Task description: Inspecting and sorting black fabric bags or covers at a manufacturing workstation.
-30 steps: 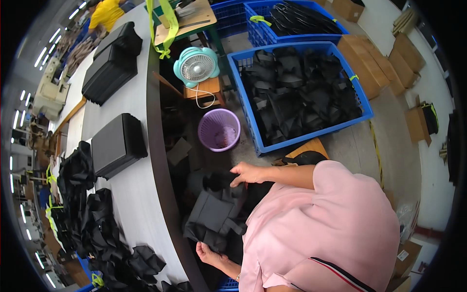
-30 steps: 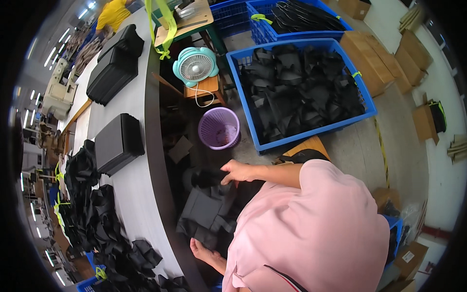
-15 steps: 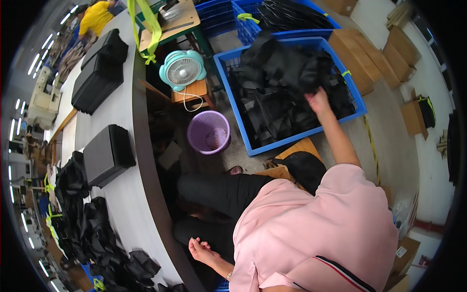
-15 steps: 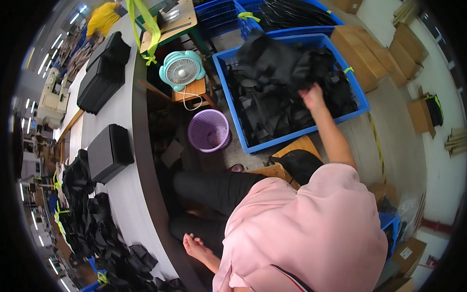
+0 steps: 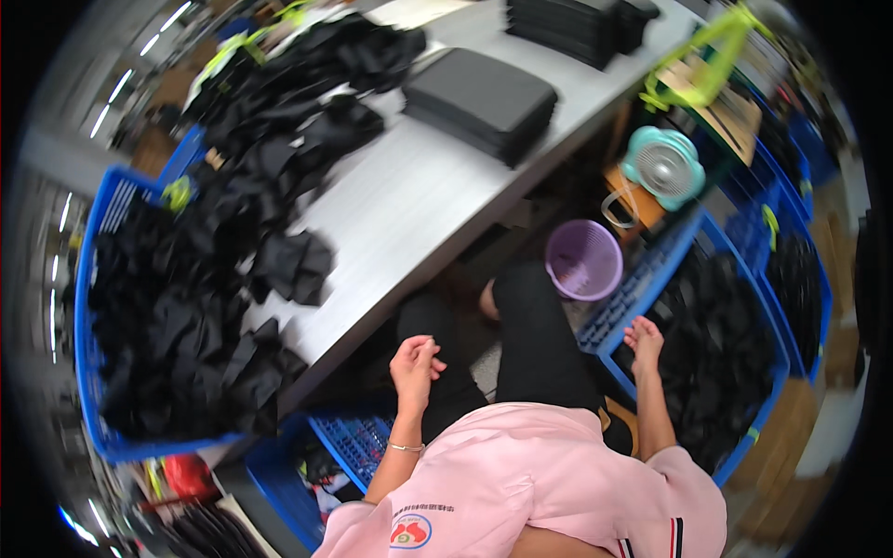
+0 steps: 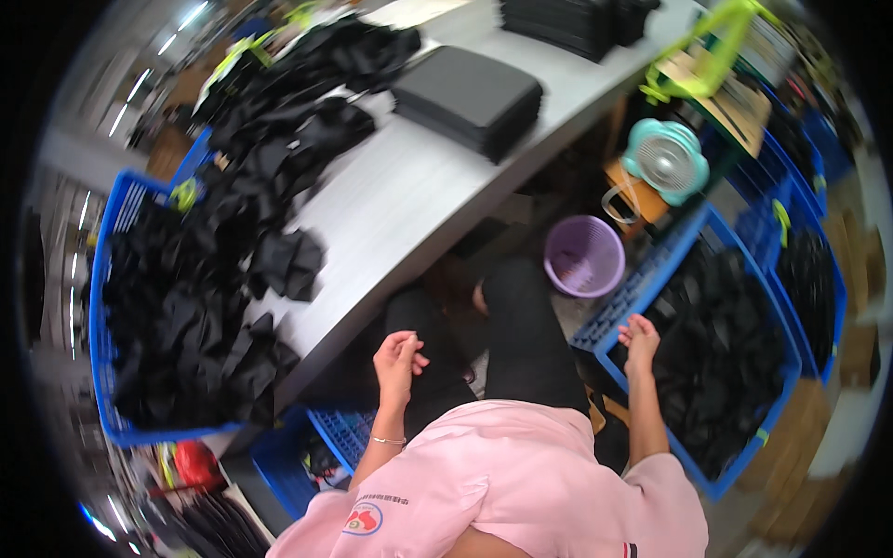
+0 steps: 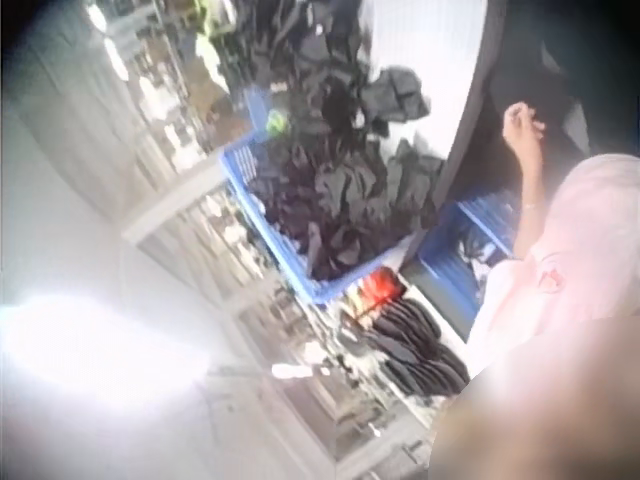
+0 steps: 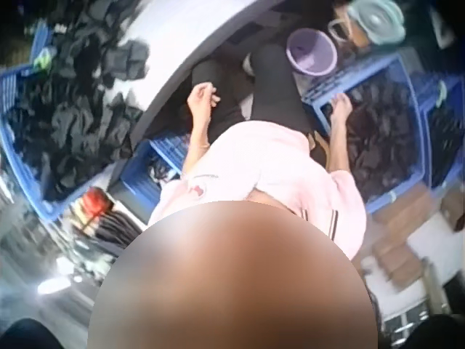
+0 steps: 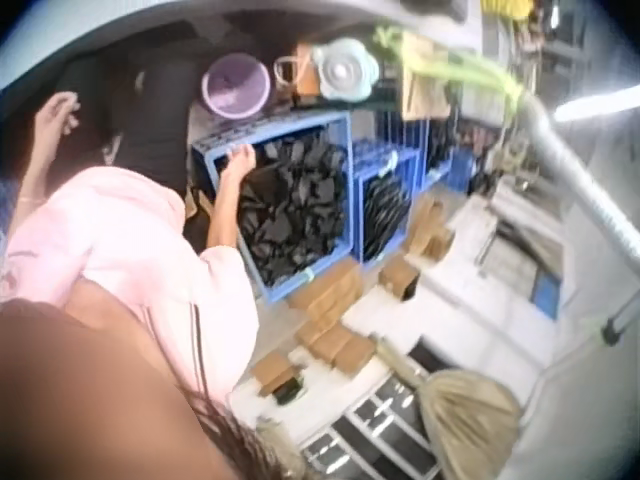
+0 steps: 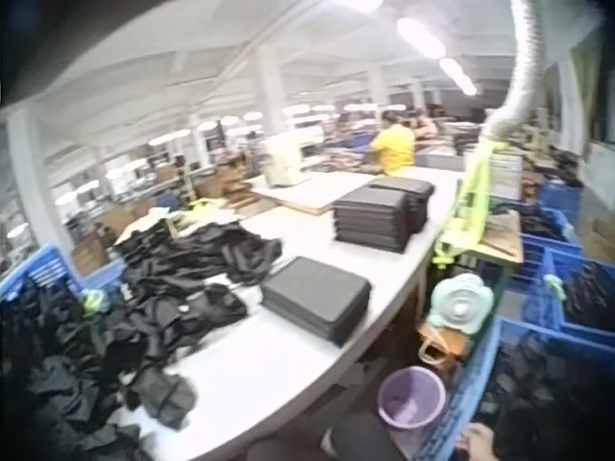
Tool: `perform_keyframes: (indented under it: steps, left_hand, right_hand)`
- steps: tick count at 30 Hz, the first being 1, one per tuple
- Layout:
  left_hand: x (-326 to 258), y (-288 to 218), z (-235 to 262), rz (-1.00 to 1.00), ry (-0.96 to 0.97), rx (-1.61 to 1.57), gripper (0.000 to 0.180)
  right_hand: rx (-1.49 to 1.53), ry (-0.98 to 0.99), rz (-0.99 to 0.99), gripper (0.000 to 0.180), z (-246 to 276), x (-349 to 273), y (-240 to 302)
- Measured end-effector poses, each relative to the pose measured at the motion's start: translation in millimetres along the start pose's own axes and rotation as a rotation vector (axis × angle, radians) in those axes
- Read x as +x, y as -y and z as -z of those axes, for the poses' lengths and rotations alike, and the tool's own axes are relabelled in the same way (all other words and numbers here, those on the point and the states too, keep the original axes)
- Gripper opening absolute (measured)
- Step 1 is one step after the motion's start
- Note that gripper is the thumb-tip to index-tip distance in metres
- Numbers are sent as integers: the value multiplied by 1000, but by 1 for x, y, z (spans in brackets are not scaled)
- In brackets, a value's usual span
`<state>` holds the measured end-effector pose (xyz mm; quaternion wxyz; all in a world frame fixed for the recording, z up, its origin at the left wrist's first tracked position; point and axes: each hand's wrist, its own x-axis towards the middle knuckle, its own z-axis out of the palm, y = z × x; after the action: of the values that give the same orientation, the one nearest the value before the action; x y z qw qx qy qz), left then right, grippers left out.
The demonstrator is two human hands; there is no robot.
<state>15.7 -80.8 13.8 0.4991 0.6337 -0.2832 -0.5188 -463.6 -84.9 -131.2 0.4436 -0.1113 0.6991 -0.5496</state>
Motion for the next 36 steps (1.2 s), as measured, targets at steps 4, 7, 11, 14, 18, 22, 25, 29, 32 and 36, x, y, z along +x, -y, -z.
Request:
perform_keyframes:
  steps: [4,7,11,14,18,22,25,29,32,36]
  left_hand:
    - [17,-40,7,-336,-286,160,12]
    - [42,-85,33,-660,-703,456,23]
    - [91,-117,82,-789,-908,577,32]
    - [119,-111,121,-720,-819,778,14]
    - [113,-85,114,-711,-635,708,8]
    - [77,-63,76,-725,-524,684,6]
    - [50,-65,57,-708,-395,622,5]
    - [30,-71,51,-633,-341,514,12]
    - [8,-91,52,-724,-477,98,32]
    - [16,-95,38,-728,-264,181,50]
  right_hand:
    - [-323,345,296,13,-120,-64,22]
    - [-689,272,995,10,-183,-116,51]
    - [-523,542,845,14,-231,-154,69]
    - [-493,741,856,17,-261,-192,72]
    - [-524,862,1335,26,-305,-224,83]
    - [-524,847,1758,38,-366,-247,102]
    - [-723,863,1945,39,-405,-256,100]
    - [-905,984,1799,32,-420,-236,79]
    - [-386,981,1073,18,-404,-250,104]
    - [110,1022,150,22,-389,-228,90]
